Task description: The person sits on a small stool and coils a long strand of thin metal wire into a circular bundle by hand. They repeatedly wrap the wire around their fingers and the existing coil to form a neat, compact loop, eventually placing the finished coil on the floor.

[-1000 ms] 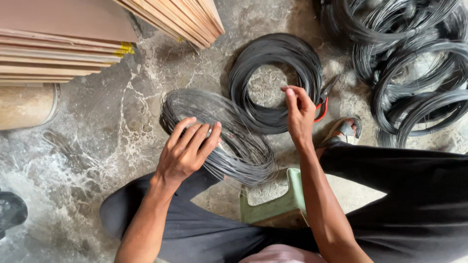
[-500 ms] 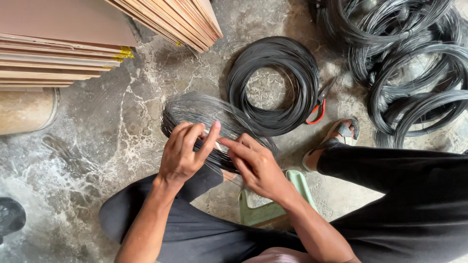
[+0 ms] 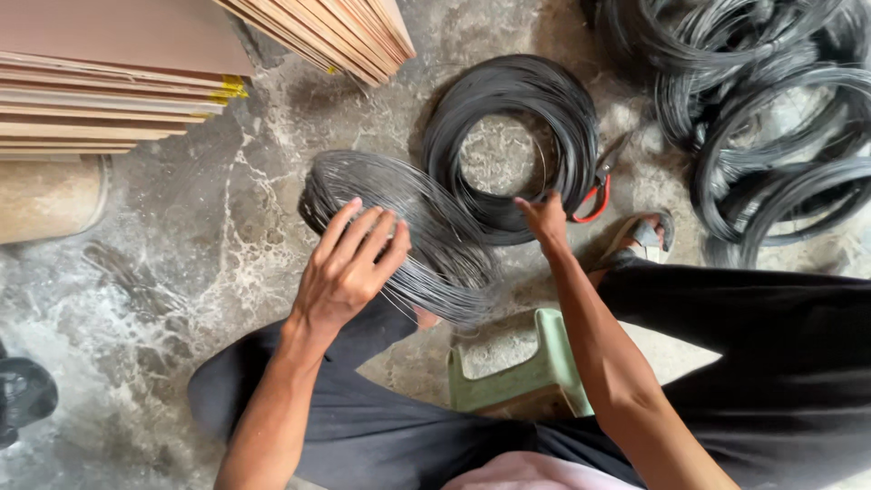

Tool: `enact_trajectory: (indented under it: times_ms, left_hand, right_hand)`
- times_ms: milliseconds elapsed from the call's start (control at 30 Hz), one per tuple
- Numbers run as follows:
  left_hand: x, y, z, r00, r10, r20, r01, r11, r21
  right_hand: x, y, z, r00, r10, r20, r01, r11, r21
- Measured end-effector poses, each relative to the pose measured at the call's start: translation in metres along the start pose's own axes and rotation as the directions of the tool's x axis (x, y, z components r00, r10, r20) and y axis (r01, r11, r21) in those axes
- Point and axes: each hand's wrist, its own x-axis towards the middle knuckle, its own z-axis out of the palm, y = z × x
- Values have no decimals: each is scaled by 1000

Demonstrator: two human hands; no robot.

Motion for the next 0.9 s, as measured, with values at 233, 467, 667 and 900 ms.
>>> enact_trajectory:
  times_ms: [233,467,667,900]
  left_hand:
    - [-6,-3,-19,997,-9,76,11,999,-34]
    - [-23,5,-20,994,-41,98,48,997,-68]
    - [-28,16,-2,999,2,49,0,1000,-27]
    - [-17,16,10,996,-38,-85,42,998,43]
  right_hand:
    - [-73,-108,-41,851,-218,-478,464,738,491]
    - [-173,-201,-118,840,-356,-409,534,674,511]
    - [-241,-227,-105,697,-696,-176,699,602,386]
    - [-284,-216,-68,557,-830,17,823,555,125]
